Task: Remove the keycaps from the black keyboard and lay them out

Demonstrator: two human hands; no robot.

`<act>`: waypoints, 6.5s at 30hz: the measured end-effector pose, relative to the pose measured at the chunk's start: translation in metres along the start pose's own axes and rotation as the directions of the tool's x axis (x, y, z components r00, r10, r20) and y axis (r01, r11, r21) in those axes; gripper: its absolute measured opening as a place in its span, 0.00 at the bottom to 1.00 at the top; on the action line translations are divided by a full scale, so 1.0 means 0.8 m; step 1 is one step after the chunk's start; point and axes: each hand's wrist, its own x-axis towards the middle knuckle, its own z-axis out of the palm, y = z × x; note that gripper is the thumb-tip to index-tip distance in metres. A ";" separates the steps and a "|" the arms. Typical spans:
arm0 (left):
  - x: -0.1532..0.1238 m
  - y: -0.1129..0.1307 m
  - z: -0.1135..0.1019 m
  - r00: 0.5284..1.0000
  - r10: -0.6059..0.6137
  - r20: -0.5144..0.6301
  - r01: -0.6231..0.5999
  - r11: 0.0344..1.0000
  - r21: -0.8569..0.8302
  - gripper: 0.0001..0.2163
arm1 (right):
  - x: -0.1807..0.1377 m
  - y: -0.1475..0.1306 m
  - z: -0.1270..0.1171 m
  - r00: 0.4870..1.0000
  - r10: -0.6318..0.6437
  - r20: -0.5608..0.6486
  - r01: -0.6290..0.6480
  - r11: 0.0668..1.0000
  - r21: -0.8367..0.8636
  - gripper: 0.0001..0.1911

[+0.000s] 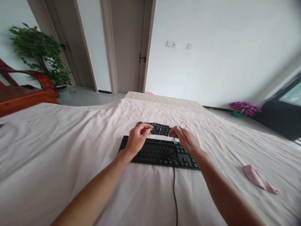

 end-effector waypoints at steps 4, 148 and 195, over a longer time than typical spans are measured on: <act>-0.009 -0.024 -0.075 1.000 -0.002 -0.018 0.006 0.978 0.209 0.09 | -0.018 -0.051 0.056 0.986 0.086 0.142 -0.139 0.896 0.422 0.22; -0.027 -0.082 -0.121 0.977 -0.029 0.213 -0.081 0.870 0.487 0.07 | -0.050 -0.089 0.148 0.990 -0.115 0.075 0.038 0.754 0.656 0.12; -0.066 -0.072 -0.153 0.872 -0.032 0.489 -0.222 0.865 0.451 0.06 | -0.030 -0.146 0.195 0.967 -0.170 0.191 0.115 0.956 0.271 0.04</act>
